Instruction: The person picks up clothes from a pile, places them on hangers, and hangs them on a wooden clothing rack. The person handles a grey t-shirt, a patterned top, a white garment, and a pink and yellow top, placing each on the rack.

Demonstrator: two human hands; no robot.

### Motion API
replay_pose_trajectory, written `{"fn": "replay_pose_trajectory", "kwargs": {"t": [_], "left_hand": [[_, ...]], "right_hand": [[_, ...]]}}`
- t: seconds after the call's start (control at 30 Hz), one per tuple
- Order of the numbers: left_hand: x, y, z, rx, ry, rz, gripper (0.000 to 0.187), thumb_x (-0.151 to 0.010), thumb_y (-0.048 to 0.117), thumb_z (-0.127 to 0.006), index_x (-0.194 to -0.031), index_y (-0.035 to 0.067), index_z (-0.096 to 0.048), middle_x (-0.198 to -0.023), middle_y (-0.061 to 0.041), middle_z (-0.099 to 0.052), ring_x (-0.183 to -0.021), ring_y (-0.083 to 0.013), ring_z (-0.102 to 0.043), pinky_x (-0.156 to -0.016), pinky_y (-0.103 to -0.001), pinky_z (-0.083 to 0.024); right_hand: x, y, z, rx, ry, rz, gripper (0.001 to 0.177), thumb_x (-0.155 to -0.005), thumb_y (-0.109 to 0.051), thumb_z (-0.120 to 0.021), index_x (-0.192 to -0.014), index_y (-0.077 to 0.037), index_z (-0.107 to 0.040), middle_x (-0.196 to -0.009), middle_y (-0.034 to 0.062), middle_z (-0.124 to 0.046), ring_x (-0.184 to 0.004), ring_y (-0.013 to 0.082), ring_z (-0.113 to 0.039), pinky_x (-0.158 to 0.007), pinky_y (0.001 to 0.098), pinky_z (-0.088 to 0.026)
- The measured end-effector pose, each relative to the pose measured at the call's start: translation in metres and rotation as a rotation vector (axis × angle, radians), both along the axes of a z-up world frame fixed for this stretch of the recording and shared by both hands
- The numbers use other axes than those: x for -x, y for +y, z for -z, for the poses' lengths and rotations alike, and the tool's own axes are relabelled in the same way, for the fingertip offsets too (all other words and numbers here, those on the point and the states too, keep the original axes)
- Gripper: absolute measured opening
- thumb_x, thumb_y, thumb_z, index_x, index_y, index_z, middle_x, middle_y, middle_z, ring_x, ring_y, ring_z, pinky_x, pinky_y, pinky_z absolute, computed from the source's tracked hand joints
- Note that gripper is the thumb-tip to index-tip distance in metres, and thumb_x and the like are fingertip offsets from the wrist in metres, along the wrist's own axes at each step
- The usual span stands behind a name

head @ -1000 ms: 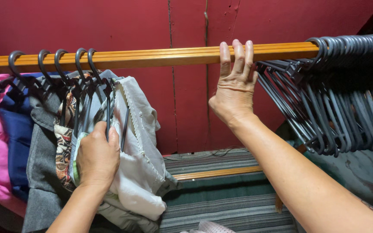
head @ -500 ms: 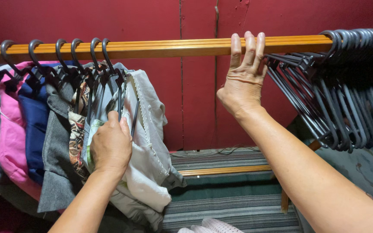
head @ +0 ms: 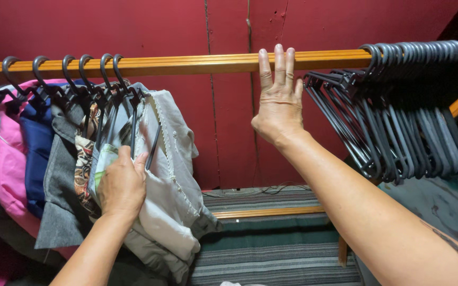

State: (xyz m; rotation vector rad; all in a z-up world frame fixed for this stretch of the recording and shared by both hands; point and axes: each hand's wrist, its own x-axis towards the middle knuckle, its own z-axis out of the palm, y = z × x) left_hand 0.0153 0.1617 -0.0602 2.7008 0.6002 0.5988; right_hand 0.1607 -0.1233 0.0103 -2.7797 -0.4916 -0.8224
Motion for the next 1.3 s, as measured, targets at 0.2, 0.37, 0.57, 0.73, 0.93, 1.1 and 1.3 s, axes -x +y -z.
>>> {"fn": "replay_pose_trajectory", "kwargs": {"t": [0.2, 0.37, 0.57, 0.73, 0.93, 1.1, 1.3], "left_hand": [[0.038, -0.015, 0.015, 0.064, 0.063, -0.107, 0.041, -0.098, 0.042, -0.063, -0.115, 0.006, -0.057, -0.101, -0.026, -0.071, -0.095, -0.0494, -0.067, -0.081, -0.058, -0.052], [0.073, -0.031, 0.02, 0.145, 0.135, -0.199, 0.036, -0.091, 0.038, -0.071, -0.109, 0.007, -0.066, -0.103, -0.021, -0.073, -0.097, -0.0453, -0.069, -0.083, -0.054, -0.054], [0.114, -0.06, 0.038, 0.28, 0.188, -0.224, 0.02, -0.087, 0.026, -0.072, -0.1, 0.012, -0.077, -0.097, -0.015, -0.077, -0.094, -0.0378, -0.072, -0.084, -0.048, -0.056], [0.135, -0.08, 0.06, 0.355, 0.185, -0.115, 0.017, -0.082, 0.016, -0.076, -0.096, 0.007, -0.077, -0.088, -0.014, -0.078, -0.083, -0.0294, -0.076, -0.079, -0.04, -0.058], [0.166, -0.104, 0.076, 0.605, 0.159, 0.023, 0.02, -0.071, -0.009, -0.075, -0.089, 0.0, -0.076, -0.074, -0.009, -0.076, -0.067, -0.0148, -0.069, -0.063, -0.031, -0.056], [0.198, -0.119, 0.074, 0.797, 0.156, -0.008, 0.01, -0.075, -0.009, -0.075, -0.083, -0.002, -0.075, -0.069, -0.007, -0.073, -0.058, -0.0129, -0.064, -0.055, -0.029, -0.053], [0.226, -0.119, 0.075, 0.869, 0.158, -0.069, 0.003, -0.079, -0.004, -0.076, -0.082, -0.003, -0.074, -0.068, -0.007, -0.071, -0.054, -0.0121, -0.06, -0.05, -0.031, -0.049]], "right_hand": [[0.019, -0.01, -0.009, -0.01, 0.163, -0.023, 0.124, -0.064, 0.003, -0.07, -0.164, -0.018, 0.0, -0.171, 0.01, 0.007, -0.157, 0.0322, 0.007, -0.123, 0.0628, -0.011], [0.049, -0.023, 0.014, -0.097, 0.444, -0.046, 0.089, -0.069, -0.007, -0.076, -0.149, -0.001, -0.037, -0.161, 0.0207, -0.021, -0.153, 0.0349, -0.015, -0.123, 0.0473, -0.022], [0.119, -0.048, 0.067, -0.114, 0.759, -0.151, 0.049, -0.075, -0.007, -0.076, -0.122, 0.0, -0.068, -0.135, 0.0173, -0.061, -0.128, 0.0316, -0.057, -0.108, 0.0391, -0.045], [0.157, -0.061, 0.085, -0.095, 0.916, -0.191, 0.039, -0.079, -0.007, -0.076, -0.118, -0.008, -0.073, -0.12, 0.0159, -0.07, -0.115, 0.0314, -0.066, -0.102, 0.039, -0.051], [0.183, -0.063, 0.102, -0.186, 0.857, -0.307, 0.033, -0.075, 0.011, -0.064, -0.098, -0.006, -0.079, -0.103, 0.0175, -0.076, -0.101, 0.0306, -0.074, -0.09, 0.0383, -0.057], [0.211, -0.052, 0.115, -0.209, 0.795, -0.438, 0.03, -0.071, 0.011, -0.062, -0.085, -0.007, -0.08, -0.089, 0.0183, -0.076, -0.088, 0.032, -0.075, -0.081, 0.0399, -0.059], [0.238, -0.029, 0.116, -0.133, 0.872, -0.541, 0.02, -0.07, 0.003, -0.068, -0.081, -0.009, -0.08, -0.082, 0.0142, -0.076, -0.081, 0.0296, -0.075, -0.075, 0.0395, -0.058]]}}
